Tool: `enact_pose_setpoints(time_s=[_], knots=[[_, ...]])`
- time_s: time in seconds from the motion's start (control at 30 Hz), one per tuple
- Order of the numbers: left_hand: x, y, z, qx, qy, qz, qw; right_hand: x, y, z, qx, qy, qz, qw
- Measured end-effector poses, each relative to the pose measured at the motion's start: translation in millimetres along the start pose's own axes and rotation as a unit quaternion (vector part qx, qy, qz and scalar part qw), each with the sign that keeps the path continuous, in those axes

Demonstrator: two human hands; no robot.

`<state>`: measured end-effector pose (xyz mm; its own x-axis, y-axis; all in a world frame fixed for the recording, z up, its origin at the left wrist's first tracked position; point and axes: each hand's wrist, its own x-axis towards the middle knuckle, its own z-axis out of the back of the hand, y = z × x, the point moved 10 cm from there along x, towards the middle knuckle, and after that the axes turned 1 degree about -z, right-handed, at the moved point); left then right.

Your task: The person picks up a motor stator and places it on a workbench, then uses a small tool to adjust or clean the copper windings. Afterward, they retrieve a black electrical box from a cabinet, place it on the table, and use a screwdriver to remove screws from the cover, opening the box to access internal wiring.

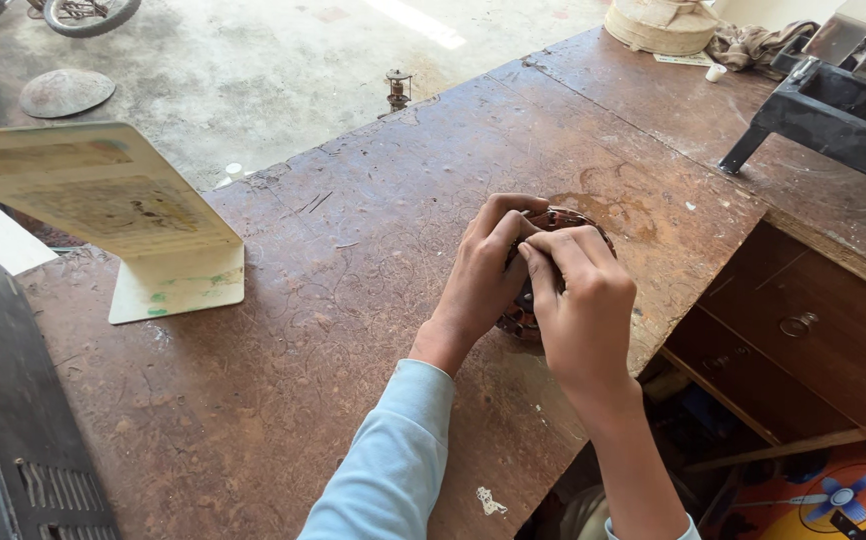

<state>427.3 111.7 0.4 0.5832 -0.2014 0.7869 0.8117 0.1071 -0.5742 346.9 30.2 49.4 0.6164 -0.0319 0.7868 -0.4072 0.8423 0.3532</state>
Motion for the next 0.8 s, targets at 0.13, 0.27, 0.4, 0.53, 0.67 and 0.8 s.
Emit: enact_pose_setpoints(time_s=[0.13,0.27,0.4,0.53,0.67,0.8], knots=[[1,-2,0,0.002,-0.004,-0.004,1.000,-4,4,8,0.001,0.007,0.000,1.000],[1,-1,1,-0.005,-0.006,0.004,1.000,-11,7,26,0.002,-0.012,-0.001,1.000],[1,3,-2,-0.013,0.004,0.014,1.000,-20,6,52,0.012,-0.037,-0.007,0.999],[3,1,-5,0.015,0.004,0.003,1.000,-24,2,65,0.038,-0.061,-0.015,0.997],[4,-3,-5,0.028,0.007,-0.003,1.000,-14,-1,38,-0.037,-0.003,0.016,0.999],[4,-8,-5,0.047,0.009,-0.014,0.999,-9,-17,4,-0.017,0.059,-0.046,0.997]])
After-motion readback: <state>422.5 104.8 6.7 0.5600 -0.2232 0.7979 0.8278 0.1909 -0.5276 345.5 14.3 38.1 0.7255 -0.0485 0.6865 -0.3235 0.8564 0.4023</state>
